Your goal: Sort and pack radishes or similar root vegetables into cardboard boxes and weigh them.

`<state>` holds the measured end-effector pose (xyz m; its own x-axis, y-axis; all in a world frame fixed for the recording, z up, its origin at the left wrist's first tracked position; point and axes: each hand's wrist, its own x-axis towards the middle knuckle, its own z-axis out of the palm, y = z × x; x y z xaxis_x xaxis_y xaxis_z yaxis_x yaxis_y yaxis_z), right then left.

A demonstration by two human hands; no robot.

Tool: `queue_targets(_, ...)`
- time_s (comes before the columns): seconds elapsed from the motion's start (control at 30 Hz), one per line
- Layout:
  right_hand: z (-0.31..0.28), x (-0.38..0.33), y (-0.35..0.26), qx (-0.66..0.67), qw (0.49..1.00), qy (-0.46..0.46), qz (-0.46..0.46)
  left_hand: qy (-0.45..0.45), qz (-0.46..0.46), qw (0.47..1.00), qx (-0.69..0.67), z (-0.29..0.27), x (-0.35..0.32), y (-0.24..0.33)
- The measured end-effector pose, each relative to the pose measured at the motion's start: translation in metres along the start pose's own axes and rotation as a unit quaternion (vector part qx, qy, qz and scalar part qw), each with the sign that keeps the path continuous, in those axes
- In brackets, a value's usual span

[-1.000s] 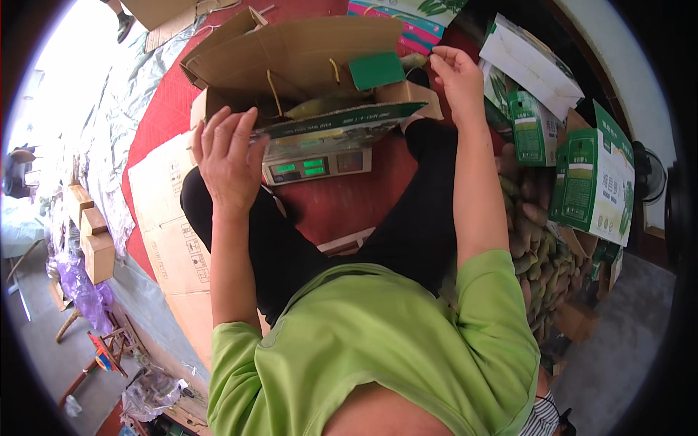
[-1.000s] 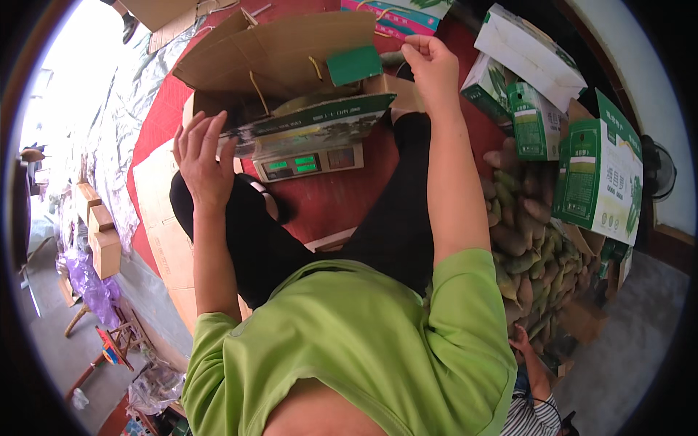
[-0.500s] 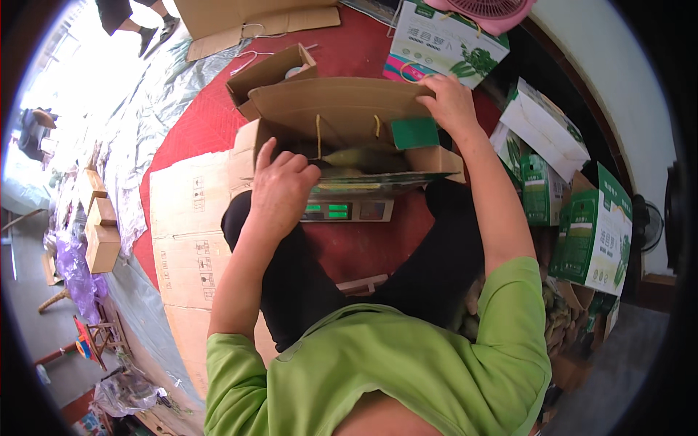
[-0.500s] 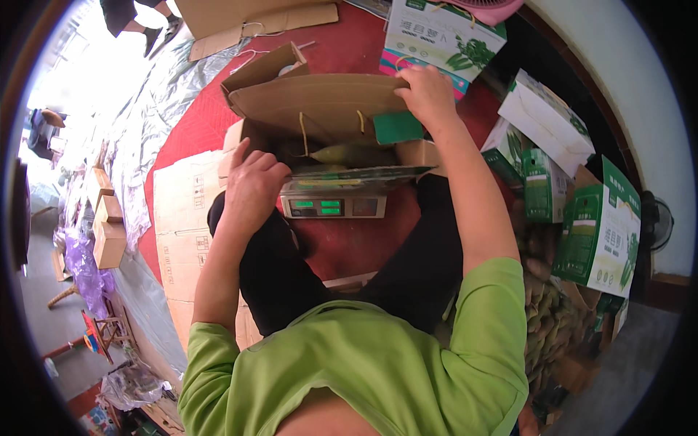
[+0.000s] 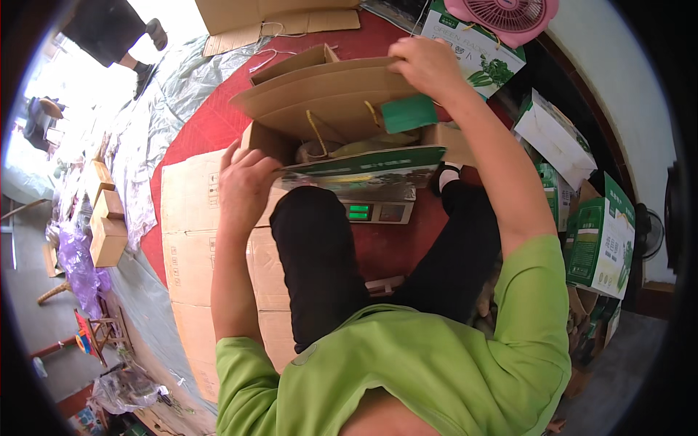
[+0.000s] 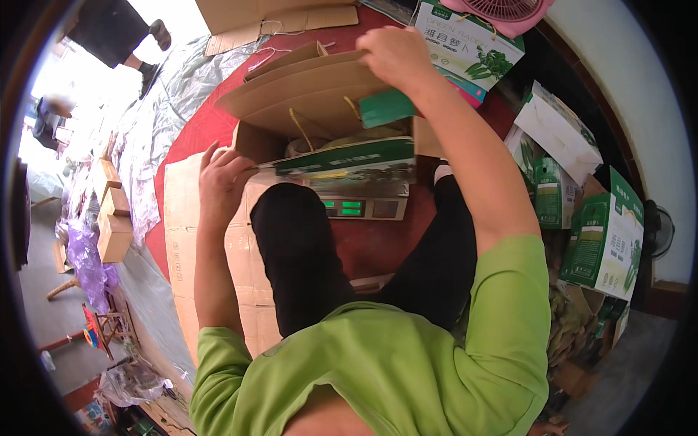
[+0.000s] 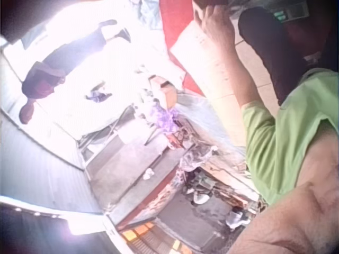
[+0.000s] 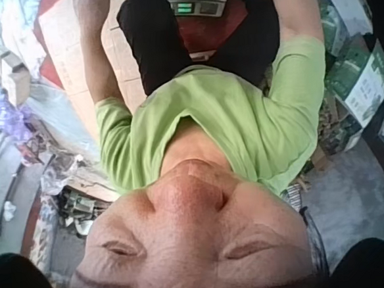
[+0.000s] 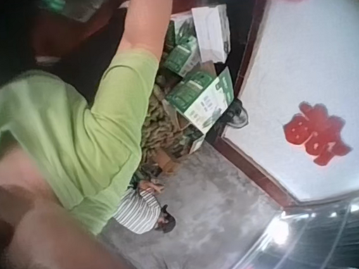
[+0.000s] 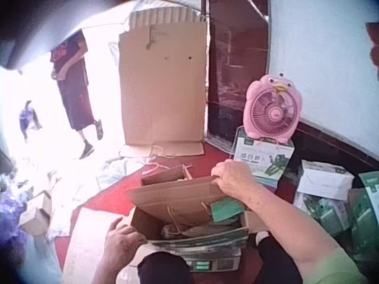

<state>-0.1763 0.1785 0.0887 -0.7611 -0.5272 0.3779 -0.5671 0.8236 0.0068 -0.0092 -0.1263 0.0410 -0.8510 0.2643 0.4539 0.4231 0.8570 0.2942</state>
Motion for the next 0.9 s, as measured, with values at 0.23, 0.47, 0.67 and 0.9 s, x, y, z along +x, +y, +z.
queue_targets(0.23, 0.016, 0.059, -0.094, -0.007, 0.998, 0.021, -0.066, 0.02, -0.066, 0.997, 0.04, -0.056, -0.061, -0.035)
queue_targets(0.47, 0.051, 0.071, -0.212, 0.077, 0.993, -0.026, -0.088, -0.004, -0.117, 0.983, 0.145, -0.12, -0.144, -0.065)
queue_targets(0.67, 0.098, 0.042, -0.322, 0.176, 0.976, -0.061, -0.112, -0.071, -0.201, 0.95, 0.227, -0.159, -0.24, -0.079)
queue_targets(0.9, 0.132, -0.041, -0.434, 0.256, 0.934, -0.193, -0.156, -0.257, -0.335, 0.856, 0.298, -0.195, -0.338, -0.068)
